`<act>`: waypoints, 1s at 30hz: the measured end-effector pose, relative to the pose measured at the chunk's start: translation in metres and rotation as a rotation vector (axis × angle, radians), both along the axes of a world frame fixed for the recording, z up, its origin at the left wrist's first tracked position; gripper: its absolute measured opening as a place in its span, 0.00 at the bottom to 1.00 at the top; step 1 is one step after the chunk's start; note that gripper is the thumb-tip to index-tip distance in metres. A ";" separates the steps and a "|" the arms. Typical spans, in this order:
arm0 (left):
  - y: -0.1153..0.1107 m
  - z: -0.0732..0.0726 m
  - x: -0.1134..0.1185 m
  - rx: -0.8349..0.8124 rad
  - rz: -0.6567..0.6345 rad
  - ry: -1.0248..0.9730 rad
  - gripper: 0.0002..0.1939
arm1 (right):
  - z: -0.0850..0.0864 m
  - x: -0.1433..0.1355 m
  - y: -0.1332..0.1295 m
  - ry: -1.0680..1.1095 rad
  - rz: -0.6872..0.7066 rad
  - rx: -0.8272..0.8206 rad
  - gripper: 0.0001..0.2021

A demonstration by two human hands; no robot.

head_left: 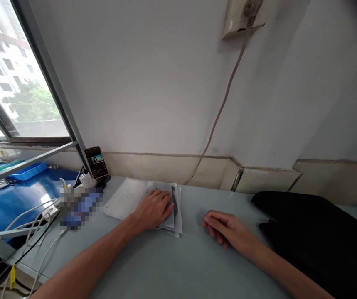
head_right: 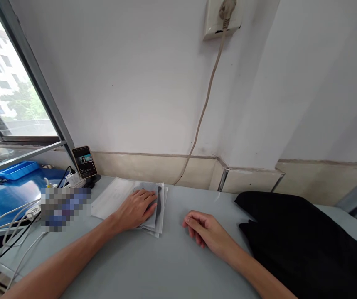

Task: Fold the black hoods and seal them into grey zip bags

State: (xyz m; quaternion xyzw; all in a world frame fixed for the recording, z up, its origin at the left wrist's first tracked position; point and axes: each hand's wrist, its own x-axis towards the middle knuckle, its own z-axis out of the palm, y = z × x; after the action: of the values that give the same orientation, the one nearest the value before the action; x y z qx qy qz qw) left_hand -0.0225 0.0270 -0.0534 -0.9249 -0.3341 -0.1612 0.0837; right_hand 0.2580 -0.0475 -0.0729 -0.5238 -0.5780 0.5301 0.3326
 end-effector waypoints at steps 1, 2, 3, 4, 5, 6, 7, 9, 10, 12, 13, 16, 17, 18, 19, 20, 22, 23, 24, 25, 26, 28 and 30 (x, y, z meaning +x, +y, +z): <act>-0.001 0.001 0.000 0.002 0.001 0.003 0.17 | 0.000 0.000 0.000 -0.001 0.000 0.001 0.31; -0.001 0.003 0.001 0.002 0.001 0.006 0.16 | 0.000 0.000 -0.001 -0.001 0.001 0.001 0.31; -0.002 0.004 0.001 0.001 0.000 0.006 0.16 | 0.000 0.000 -0.001 -0.001 0.002 0.003 0.31; -0.002 0.005 0.001 -0.002 0.000 0.003 0.16 | 0.000 0.000 -0.001 -0.001 0.002 0.003 0.31; -0.002 0.005 0.002 -0.006 0.002 0.000 0.15 | 0.001 0.000 -0.001 -0.002 0.004 0.003 0.31; -0.002 0.006 0.002 -0.010 0.005 -0.004 0.15 | 0.001 0.000 -0.001 -0.002 0.006 0.004 0.31; -0.002 0.007 0.002 -0.015 0.008 -0.007 0.15 | 0.002 0.000 -0.001 -0.002 0.008 0.004 0.31; -0.003 0.008 0.002 -0.022 0.017 -0.012 0.15 | 0.003 0.000 -0.001 -0.003 0.014 0.004 0.31; -0.003 0.008 0.001 -0.026 0.019 -0.015 0.15 | 0.003 0.000 -0.002 -0.005 0.016 0.005 0.31; -0.003 0.008 0.001 -0.040 0.021 -0.027 0.15 | 0.003 0.000 -0.002 -0.011 0.021 0.007 0.30; -0.003 0.008 0.000 -0.048 0.020 -0.034 0.15 | 0.003 0.000 -0.002 -0.015 0.024 0.008 0.30; -0.002 0.007 -0.001 -0.076 0.015 -0.055 0.14 | 0.003 -0.001 -0.002 -0.028 0.036 0.008 0.31; -0.001 0.007 -0.001 -0.082 0.013 -0.060 0.14 | 0.004 0.000 -0.002 -0.031 0.039 0.007 0.31; 0.000 0.006 -0.001 -0.086 0.012 -0.064 0.14 | 0.008 0.002 -0.001 -0.033 0.039 0.007 0.31; 0.000 0.006 -0.002 -0.087 0.011 -0.068 0.15 | 0.013 0.006 -0.001 -0.030 0.037 0.006 0.31; 0.001 0.006 -0.002 -0.088 0.009 -0.073 0.15 | 0.020 0.013 0.000 -0.036 0.027 0.016 0.31; 0.002 0.005 -0.002 -0.085 0.001 -0.087 0.15 | 0.038 0.035 0.001 -0.073 -0.030 0.074 0.28; 0.002 0.006 -0.002 -0.086 -0.004 -0.095 0.15 | 0.049 0.051 0.002 -0.174 -0.092 0.162 0.27; 0.003 0.006 -0.002 -0.088 -0.009 -0.102 0.15 | 0.059 0.069 0.002 -0.323 -0.199 0.265 0.28; 0.003 0.006 -0.002 -0.091 -0.014 -0.108 0.15 | 0.067 0.088 0.003 -0.509 -0.315 0.356 0.28; 0.003 0.006 -0.002 -0.092 -0.019 -0.114 0.15 | 0.073 0.108 0.004 -0.590 -0.396 0.379 0.27; 0.003 0.007 -0.002 -0.094 -0.027 -0.122 0.15 | 0.077 0.145 0.007 -0.722 -0.521 0.392 0.24; 0.004 0.007 -0.001 -0.095 -0.033 -0.128 0.16 | 0.068 0.173 0.012 -0.847 -0.540 0.399 0.18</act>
State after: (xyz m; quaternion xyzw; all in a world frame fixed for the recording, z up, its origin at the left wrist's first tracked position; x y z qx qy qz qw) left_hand -0.0239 0.0307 -0.0464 -0.9210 -0.3307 -0.2053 0.0157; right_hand 0.4310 -0.0357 -0.0050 -0.7482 -0.5957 0.0481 0.2881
